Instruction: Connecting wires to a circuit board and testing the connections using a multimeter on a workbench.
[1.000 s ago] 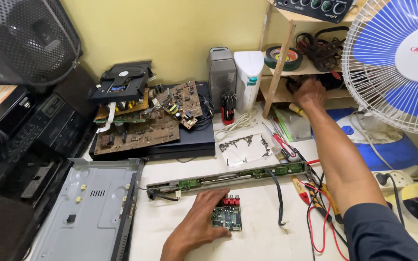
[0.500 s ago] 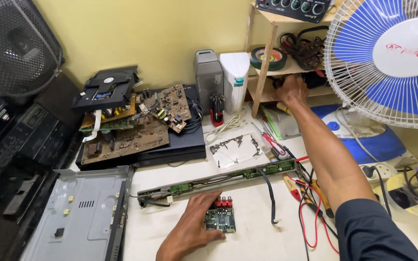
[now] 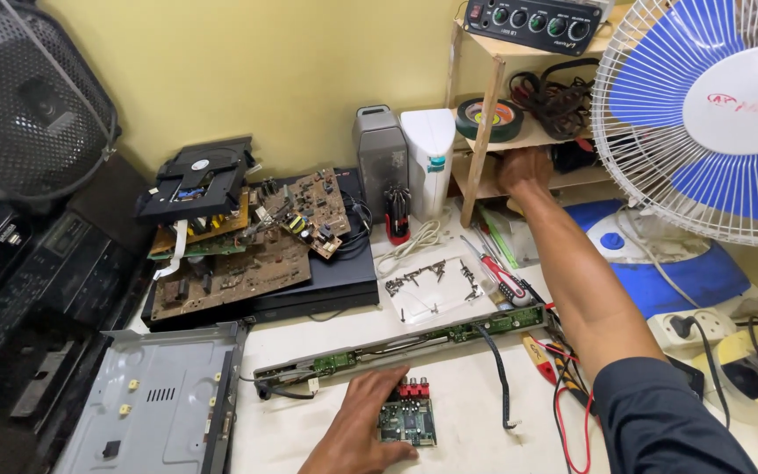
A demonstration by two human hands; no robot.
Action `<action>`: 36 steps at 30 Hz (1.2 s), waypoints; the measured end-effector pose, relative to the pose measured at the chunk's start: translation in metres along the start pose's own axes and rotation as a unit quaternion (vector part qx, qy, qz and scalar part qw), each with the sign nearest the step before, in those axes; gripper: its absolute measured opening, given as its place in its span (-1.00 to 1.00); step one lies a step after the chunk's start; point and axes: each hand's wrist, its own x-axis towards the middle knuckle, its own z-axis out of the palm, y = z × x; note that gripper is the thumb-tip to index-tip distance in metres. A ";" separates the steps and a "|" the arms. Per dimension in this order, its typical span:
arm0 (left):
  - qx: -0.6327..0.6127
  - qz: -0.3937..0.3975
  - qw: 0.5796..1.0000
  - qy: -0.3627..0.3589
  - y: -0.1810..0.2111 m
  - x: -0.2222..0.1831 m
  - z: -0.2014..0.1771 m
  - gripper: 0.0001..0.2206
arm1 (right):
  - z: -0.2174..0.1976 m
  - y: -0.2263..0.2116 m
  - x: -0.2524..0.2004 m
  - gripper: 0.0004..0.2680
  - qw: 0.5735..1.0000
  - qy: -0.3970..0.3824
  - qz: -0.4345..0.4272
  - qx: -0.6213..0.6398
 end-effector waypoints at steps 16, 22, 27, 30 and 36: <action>0.014 0.068 0.997 0.034 -0.021 0.007 0.008 -0.04 | 0.011 0.008 -0.004 -0.89 0.997 0.026 -0.073 0.013; 0.014 0.019 1.000 0.012 -0.012 0.005 0.005 -0.03 | -0.022 0.009 -0.040 -0.82 0.970 -0.080 -0.152 -0.171; 0.028 -0.020 0.999 -0.002 -0.007 0.003 0.005 0.00 | -0.019 0.043 -0.050 -0.89 0.934 0.055 -0.289 -0.202; 0.023 -0.048 0.999 -0.003 0.001 0.000 0.004 0.00 | -0.030 0.061 -0.057 -0.88 0.885 0.183 -0.341 -0.258; 0.025 -0.028 0.999 0.018 -0.001 -0.001 0.007 -0.02 | -0.065 0.059 -0.071 -0.82 0.949 0.035 -0.184 -0.252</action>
